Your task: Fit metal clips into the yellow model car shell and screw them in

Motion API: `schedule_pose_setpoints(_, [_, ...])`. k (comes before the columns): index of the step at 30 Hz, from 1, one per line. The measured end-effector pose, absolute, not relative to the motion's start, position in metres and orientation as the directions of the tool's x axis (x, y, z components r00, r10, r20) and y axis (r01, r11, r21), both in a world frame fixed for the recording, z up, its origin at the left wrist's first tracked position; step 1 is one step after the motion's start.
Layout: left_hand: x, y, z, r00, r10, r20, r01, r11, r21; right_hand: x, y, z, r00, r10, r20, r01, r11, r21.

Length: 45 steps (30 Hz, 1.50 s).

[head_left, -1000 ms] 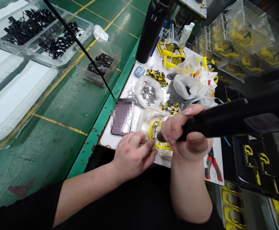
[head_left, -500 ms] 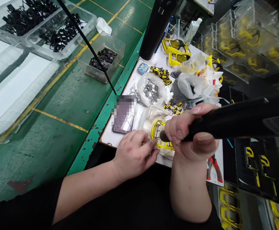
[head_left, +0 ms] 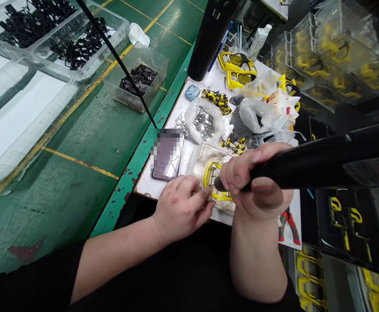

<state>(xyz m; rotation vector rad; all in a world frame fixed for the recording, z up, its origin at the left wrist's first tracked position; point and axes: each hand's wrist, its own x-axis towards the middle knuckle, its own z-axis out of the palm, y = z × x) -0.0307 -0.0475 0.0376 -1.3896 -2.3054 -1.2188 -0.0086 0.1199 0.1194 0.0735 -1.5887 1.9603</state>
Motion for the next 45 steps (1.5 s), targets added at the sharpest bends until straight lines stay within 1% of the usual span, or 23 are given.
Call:
schedule_pose_setpoints(5, [-0.031,-0.047,0.037,-0.541,0.651,0.533,0.805,0.218,0.551,-0.009,0.116,0.120,-0.796,0.446,0.410,-0.502,-0.109,-0.858])
schedule_pose_setpoints(12, [-0.031,-0.047,0.036,-0.539,0.636,0.552,0.812,0.218,0.542,-0.005,0.113,0.119,-0.737,0.586,0.337,-0.440,-0.038,-0.897])
schedule_pose_setpoints(17, [-0.030,-0.046,0.035,-0.539,0.630,0.558,0.814,0.222,0.536,-0.004,0.109,0.117,-0.686,0.633,0.360,-0.455,0.014,-0.891])
schedule_pose_setpoints(20, [-0.031,-0.046,0.034,-0.538,0.630,0.560,0.816,0.225,0.532,-0.003,0.109,0.117,-0.679,0.636,0.366,-0.441,0.045,-0.896])
schedule_pose_setpoints(23, [-0.031,-0.046,0.033,-0.535,0.627,0.566,0.819,0.222,0.529,0.001,0.111,0.118,-0.659,0.645,0.388,-0.461,0.061,-0.885])
schedule_pose_setpoints(25, [-0.031,-0.046,0.032,-0.532,0.626,0.570,0.820,0.213,0.531,0.004,0.116,0.118,-0.620,0.670,0.408,-0.470,0.099,-0.877])
schedule_pose_setpoints(27, [-0.032,-0.046,0.031,-0.527,0.625,0.576,0.821,0.200,0.534,0.007,0.123,0.118,-0.582,0.688,0.433,-0.452,0.169,-0.876])
schedule_pose_setpoints(31, [-0.032,-0.046,0.030,-0.528,0.610,0.591,0.825,0.203,0.528,0.018,0.143,0.119,-0.495,0.682,0.539,-0.452,0.328,-0.830])
schedule_pose_setpoints(33, [-0.032,-0.046,0.029,-0.531,0.606,0.592,0.825,0.208,0.526,0.028,0.153,0.120,-0.466,0.699,0.542,-0.437,0.351,-0.828])
schedule_pose_setpoints(37, [-0.034,-0.048,0.028,-0.521,0.615,0.592,0.828,0.196,0.525,0.055,0.167,0.115,-0.447,0.751,0.486,-0.326,0.370,-0.870])
schedule_pose_setpoints(39, [-0.035,-0.048,0.027,-0.518,0.618,0.592,0.828,0.189,0.527,0.070,0.171,0.107,-0.441,0.744,0.502,-0.248,0.436,-0.865])
schedule_pose_setpoints(41, [-0.036,-0.049,0.027,-0.519,0.623,0.586,0.825,0.186,0.533,0.083,0.174,0.098,-0.491,0.704,0.514,-0.100,0.541,-0.835])
schedule_pose_setpoints(42, [-0.036,-0.050,0.027,-0.520,0.627,0.580,0.823,0.185,0.537,0.089,0.176,0.093,-0.546,0.667,0.507,0.003,0.607,-0.795])
schedule_pose_setpoints(43, [-0.036,-0.050,0.027,-0.521,0.631,0.575,0.820,0.184,0.541,0.093,0.177,0.088,-0.613,0.617,0.494,0.099,0.680,-0.726])
schedule_pose_setpoints(45, [-0.036,-0.051,0.028,-0.525,0.636,0.566,0.816,0.186,0.548,0.098,0.179,0.079,-0.749,0.497,0.438,0.215,0.807,-0.550])
